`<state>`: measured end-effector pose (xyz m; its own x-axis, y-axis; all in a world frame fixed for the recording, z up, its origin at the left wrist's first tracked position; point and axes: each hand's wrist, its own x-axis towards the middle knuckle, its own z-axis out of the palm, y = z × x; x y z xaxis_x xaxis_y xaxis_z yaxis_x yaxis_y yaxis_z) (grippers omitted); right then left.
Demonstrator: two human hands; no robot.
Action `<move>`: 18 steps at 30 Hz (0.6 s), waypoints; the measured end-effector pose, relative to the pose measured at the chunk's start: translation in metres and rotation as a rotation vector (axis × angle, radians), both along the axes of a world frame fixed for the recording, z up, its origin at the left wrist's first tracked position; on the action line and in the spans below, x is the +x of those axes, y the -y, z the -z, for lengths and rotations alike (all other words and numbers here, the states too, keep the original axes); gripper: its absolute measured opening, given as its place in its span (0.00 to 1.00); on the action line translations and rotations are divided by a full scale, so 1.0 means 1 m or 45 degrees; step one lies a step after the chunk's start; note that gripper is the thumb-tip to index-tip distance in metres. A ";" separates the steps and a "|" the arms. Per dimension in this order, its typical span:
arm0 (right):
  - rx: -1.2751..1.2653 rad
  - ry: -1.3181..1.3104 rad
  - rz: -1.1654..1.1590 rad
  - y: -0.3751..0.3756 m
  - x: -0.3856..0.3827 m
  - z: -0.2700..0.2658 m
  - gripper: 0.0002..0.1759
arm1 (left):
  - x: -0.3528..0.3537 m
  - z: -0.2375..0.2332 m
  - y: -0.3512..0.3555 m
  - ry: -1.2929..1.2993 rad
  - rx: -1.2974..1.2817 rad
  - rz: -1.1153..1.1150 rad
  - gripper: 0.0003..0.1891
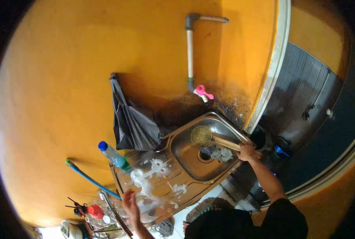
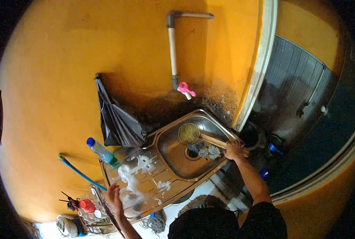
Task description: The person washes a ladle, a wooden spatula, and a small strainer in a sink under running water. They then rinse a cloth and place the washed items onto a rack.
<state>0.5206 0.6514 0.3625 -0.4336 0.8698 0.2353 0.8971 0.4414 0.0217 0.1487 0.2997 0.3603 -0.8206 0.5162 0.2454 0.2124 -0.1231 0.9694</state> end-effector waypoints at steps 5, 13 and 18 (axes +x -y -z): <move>-0.570 0.095 0.055 -0.028 -0.007 -0.015 0.14 | 0.073 -0.083 -0.142 -0.337 -0.010 0.473 0.07; -0.163 -0.313 -0.299 -0.076 0.008 0.012 0.18 | 0.137 -0.188 -0.331 -1.592 -0.224 0.282 0.19; -0.174 -0.449 -0.452 -0.086 0.029 -0.019 0.15 | 0.118 -0.198 -0.357 -1.775 -0.427 0.359 0.16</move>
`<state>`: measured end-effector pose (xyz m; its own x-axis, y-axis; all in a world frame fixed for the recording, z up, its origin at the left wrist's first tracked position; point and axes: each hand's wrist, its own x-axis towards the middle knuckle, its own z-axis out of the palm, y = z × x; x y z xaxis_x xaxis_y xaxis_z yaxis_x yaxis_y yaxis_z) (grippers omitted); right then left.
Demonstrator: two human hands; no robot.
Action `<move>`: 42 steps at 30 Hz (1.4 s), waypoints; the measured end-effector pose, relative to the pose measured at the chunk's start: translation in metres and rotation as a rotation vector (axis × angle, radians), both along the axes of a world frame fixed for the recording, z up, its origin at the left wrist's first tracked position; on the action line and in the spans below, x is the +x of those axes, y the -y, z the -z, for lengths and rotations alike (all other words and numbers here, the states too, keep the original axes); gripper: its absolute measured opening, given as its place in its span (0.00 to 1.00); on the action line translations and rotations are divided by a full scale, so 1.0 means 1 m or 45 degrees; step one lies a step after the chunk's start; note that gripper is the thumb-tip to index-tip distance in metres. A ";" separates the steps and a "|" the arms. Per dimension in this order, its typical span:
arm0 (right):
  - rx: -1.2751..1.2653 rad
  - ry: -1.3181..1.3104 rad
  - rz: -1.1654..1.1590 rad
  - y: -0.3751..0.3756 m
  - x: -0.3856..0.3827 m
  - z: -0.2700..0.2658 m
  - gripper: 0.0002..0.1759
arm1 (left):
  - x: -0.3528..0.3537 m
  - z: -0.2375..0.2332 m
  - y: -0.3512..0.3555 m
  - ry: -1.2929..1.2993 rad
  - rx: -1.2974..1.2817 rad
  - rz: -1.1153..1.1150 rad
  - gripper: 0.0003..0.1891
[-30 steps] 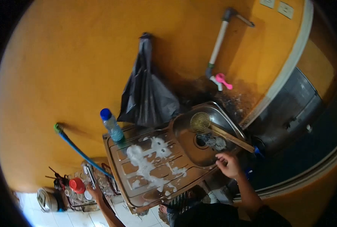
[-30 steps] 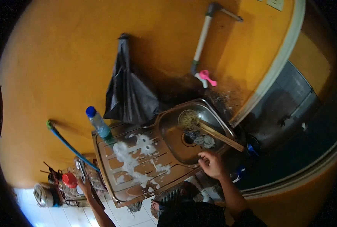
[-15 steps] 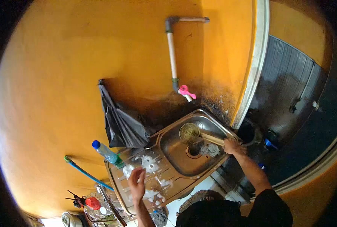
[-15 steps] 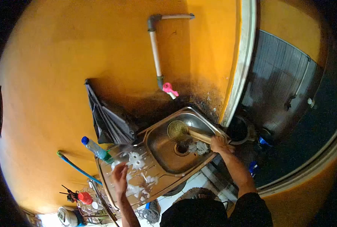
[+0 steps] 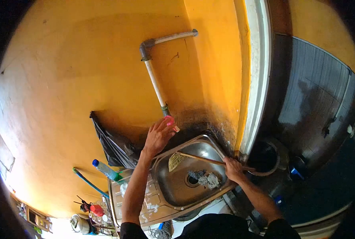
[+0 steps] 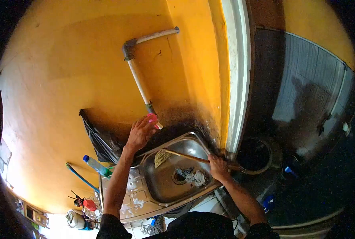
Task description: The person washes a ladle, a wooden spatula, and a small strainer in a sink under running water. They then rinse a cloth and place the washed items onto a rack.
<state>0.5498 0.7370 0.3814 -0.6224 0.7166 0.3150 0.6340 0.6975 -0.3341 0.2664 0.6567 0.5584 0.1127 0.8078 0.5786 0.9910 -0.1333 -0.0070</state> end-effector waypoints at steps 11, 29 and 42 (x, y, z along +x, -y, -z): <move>0.167 -0.145 -0.072 -0.006 0.023 -0.050 0.13 | 0.022 0.009 -0.051 -0.051 0.379 -0.264 0.11; 0.314 0.578 -0.236 -0.020 -0.126 -0.111 0.08 | 0.032 0.122 0.029 0.648 -0.125 -0.324 0.28; 0.567 0.706 -0.772 -0.015 -0.216 -0.105 0.11 | -0.011 0.201 0.024 0.905 -0.298 -0.451 0.17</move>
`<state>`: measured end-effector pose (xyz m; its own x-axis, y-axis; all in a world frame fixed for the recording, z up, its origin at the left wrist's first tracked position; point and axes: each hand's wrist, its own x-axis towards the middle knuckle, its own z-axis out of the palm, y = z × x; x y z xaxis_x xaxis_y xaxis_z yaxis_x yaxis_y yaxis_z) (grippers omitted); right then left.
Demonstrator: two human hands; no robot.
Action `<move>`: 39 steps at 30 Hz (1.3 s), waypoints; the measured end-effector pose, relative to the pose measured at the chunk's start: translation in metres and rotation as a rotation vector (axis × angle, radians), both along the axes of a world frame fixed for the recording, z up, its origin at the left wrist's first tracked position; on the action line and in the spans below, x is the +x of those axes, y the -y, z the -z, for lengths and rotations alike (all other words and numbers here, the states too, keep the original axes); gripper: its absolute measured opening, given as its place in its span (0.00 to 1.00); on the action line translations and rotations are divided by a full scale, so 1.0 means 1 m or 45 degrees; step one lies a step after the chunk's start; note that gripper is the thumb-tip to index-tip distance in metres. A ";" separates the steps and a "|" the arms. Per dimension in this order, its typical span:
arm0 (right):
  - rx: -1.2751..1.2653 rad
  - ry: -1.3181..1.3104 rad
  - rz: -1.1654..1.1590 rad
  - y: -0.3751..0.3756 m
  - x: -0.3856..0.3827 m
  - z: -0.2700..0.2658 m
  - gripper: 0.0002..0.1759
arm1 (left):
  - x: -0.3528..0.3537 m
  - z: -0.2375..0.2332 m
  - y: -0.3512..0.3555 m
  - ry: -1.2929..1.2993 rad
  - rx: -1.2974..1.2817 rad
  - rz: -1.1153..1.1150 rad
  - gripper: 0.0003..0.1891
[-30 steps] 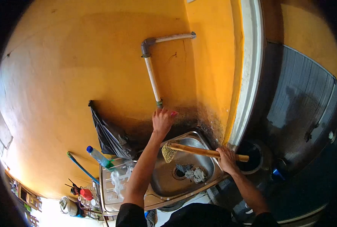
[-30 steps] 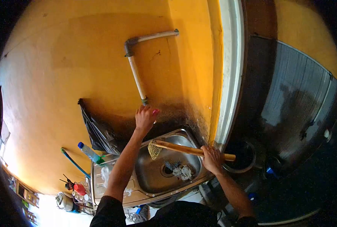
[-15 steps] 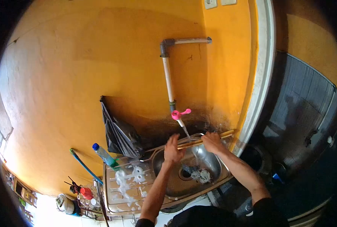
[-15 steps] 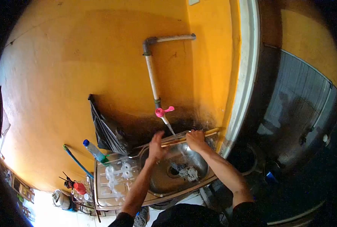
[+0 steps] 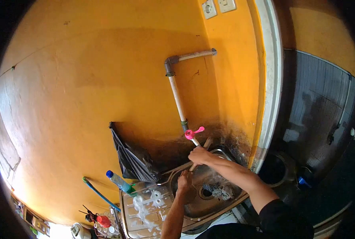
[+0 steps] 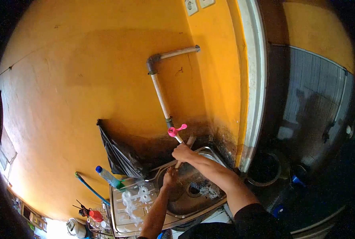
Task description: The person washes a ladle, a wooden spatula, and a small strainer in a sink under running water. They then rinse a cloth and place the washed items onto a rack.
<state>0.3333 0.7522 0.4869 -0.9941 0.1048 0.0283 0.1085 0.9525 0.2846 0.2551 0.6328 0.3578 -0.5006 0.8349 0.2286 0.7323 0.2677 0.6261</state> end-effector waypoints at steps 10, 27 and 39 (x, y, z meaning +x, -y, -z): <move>0.108 -0.059 0.015 -0.007 -0.008 0.012 0.07 | 0.017 0.031 -0.032 0.773 0.208 0.307 0.15; 0.387 0.094 -0.171 -0.016 0.032 0.002 0.17 | 0.026 0.011 -0.023 0.142 0.055 -0.128 0.14; -0.020 0.046 0.091 -0.006 0.064 -0.008 0.09 | 0.038 -0.044 -0.031 0.012 0.360 0.053 0.10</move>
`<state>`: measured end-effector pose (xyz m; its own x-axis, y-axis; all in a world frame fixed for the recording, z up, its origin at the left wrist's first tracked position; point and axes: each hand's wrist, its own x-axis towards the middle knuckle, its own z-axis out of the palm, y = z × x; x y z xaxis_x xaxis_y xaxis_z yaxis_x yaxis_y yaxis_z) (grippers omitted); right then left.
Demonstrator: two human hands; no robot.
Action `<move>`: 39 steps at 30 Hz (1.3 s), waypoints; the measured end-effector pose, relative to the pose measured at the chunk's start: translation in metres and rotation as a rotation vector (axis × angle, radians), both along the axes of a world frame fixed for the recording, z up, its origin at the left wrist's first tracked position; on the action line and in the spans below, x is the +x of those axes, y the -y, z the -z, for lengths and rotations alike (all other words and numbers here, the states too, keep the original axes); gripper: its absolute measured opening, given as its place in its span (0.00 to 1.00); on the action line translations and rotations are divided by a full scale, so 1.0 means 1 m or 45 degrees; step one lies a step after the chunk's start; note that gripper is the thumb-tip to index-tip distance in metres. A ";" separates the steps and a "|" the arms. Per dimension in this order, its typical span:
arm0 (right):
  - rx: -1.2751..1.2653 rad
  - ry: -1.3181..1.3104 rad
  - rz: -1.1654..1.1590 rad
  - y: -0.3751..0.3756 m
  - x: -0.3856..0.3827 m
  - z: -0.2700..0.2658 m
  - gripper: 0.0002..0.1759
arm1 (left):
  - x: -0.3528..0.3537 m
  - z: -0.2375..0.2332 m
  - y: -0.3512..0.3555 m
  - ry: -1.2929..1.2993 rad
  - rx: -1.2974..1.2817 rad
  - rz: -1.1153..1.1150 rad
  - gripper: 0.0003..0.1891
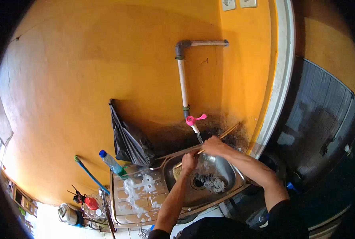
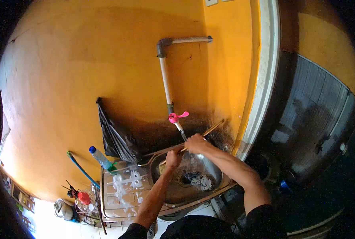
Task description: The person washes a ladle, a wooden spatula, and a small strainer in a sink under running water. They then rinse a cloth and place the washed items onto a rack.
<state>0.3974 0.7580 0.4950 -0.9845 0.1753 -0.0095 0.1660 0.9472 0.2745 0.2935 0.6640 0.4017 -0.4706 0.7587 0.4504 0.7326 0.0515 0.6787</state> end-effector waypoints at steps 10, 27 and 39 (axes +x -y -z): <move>0.020 -0.222 0.424 0.003 0.037 -0.029 0.21 | 0.040 0.034 0.011 0.369 0.124 -0.254 0.09; 0.179 -0.213 0.146 0.001 0.071 -0.055 0.17 | 0.046 0.073 -0.015 2.296 0.013 0.002 0.30; 0.260 -0.357 0.160 0.022 0.103 -0.078 0.21 | 0.055 0.067 -0.065 2.365 0.566 0.218 0.27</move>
